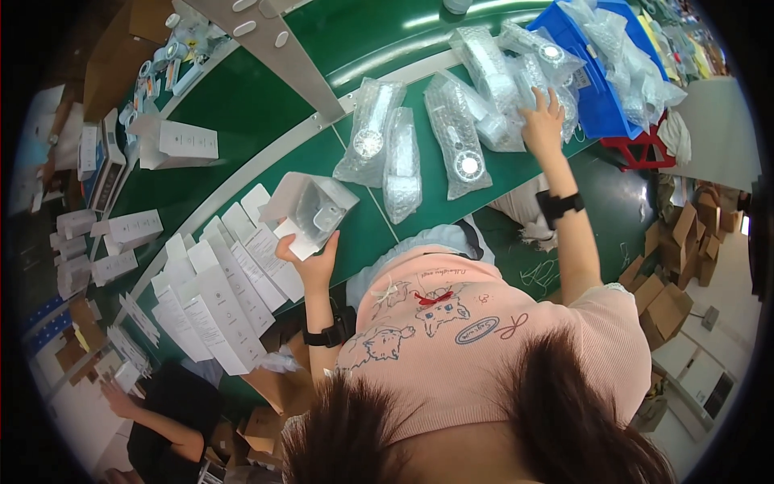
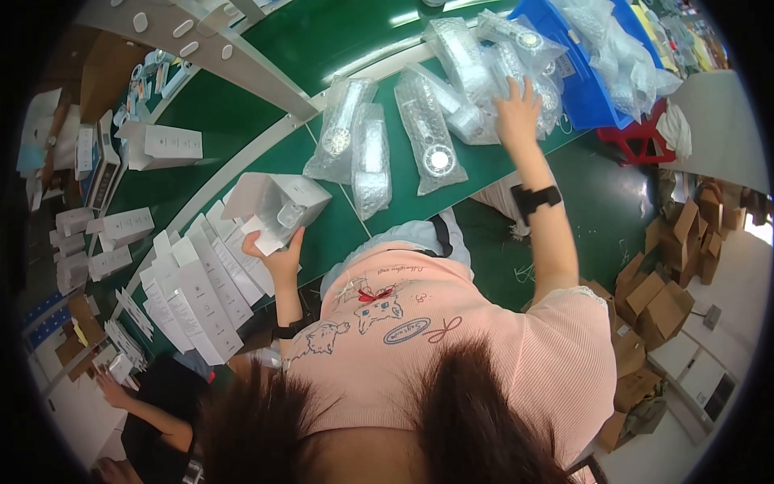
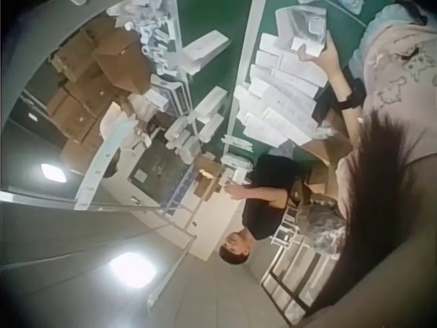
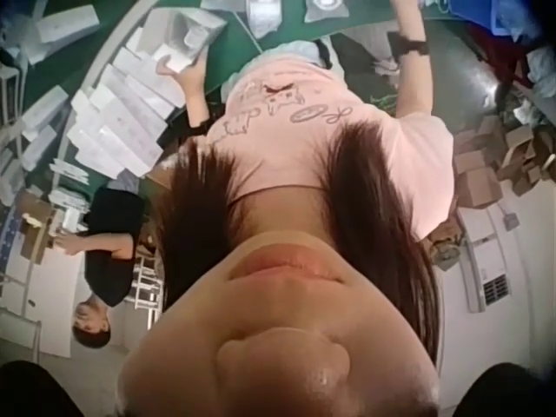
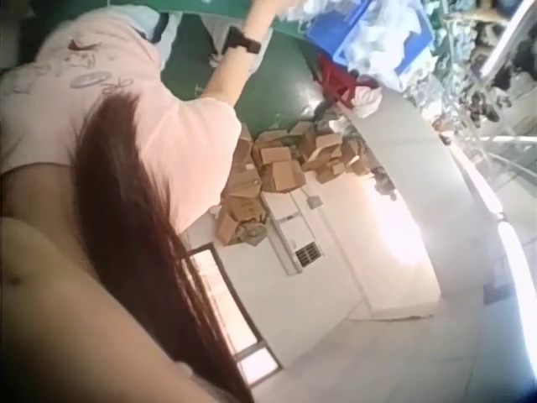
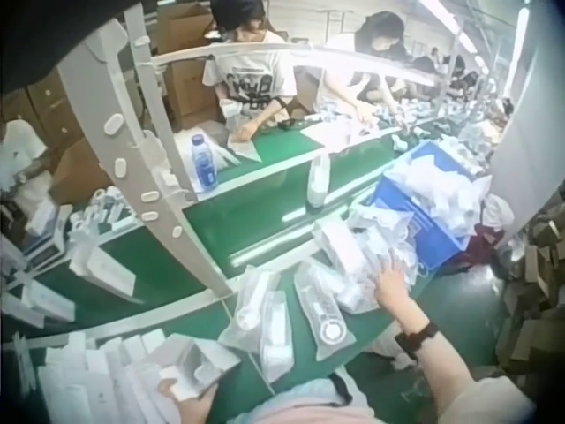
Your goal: The person packages items by hand, picking up a white box, inserting a bubble-wrapped object and a small plastic bag, and placing the box on the table. They repeat this process multiple times before moving a pile of bubble-wrapped objects aside.
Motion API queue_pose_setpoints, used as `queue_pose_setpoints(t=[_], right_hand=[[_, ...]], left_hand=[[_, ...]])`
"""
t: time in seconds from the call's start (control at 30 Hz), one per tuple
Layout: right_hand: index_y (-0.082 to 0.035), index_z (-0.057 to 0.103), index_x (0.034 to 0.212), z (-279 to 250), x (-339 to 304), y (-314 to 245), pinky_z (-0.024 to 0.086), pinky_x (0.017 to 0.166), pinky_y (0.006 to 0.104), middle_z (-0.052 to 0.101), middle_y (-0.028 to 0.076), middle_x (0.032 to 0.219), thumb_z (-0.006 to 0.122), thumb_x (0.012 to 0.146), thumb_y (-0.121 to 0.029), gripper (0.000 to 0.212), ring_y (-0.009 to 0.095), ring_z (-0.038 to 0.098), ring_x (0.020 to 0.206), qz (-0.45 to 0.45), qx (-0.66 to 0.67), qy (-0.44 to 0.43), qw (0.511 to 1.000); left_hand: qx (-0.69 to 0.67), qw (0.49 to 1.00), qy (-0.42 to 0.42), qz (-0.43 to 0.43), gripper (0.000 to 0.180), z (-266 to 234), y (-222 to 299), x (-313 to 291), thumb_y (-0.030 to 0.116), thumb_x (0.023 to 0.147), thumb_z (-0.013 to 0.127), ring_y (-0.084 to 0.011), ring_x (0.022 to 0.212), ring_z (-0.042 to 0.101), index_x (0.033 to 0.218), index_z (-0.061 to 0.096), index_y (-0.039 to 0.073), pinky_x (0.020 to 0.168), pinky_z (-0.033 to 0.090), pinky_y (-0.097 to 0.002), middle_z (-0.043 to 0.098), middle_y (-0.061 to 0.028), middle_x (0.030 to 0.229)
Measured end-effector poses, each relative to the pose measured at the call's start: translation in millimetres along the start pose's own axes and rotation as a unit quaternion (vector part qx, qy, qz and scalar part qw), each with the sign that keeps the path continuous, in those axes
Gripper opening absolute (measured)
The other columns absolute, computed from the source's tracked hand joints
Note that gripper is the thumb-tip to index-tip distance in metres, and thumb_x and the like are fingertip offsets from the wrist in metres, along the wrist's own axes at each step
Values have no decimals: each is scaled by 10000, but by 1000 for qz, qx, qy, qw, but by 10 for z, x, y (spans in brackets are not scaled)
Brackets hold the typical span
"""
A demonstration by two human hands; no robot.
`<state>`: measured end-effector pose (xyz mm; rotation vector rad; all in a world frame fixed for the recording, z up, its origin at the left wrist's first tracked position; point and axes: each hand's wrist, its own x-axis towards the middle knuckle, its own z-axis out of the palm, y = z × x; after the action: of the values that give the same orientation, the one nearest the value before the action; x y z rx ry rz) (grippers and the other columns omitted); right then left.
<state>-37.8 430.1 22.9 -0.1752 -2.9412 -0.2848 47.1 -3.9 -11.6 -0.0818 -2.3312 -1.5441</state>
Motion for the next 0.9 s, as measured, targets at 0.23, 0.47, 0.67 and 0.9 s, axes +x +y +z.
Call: queue_pose_setpoints(t=[0.23, 0.47, 0.67, 0.9], right_hand=[[-122, 622, 690, 391, -22, 324, 237, 951, 577, 416, 65, 1264, 635, 607, -107, 86, 321, 273, 1236, -161, 27, 37, 986], [-77, 524, 736, -217, -3, 155, 348, 922, 419, 498, 97, 1174, 618, 702, -62, 101, 295, 431, 1115, -109, 241, 47, 963], [-70, 464, 794, -1168, 24, -1417, 443, 774, 280, 519, 135, 1088, 577, 758, 33, 157, 152, 539, 858, 11, 810, 15, 586], [-55, 531, 881, -980, -139, -2462, 449, 763, 333, 499, 129, 1097, 653, 690, -27, 227, 271, 528, 920, -445, 589, 57, 672]], left_hand=[[87, 996, 25, 5, 546, -91, 395, 184, 127, 625, 760, -316, 1077, 436, 1059, 438, 48, 894, 357, -356, 359, -197, 1239], [145, 989, -15, -37, 171, -214, 675, 356, 90, 634, 725, -220, 865, 512, 727, 598, 21, 719, 396, -284, 511, -132, 1046], [152, 982, 52, -98, 136, -228, 602, 448, 62, 648, 705, -131, 611, 493, 680, 592, -4, 532, 369, -229, 576, -80, 817], [65, 985, 80, -136, 149, -192, 564, 560, 45, 678, 685, -66, 534, 416, 631, 560, -20, 471, 316, -211, 566, -30, 660]])
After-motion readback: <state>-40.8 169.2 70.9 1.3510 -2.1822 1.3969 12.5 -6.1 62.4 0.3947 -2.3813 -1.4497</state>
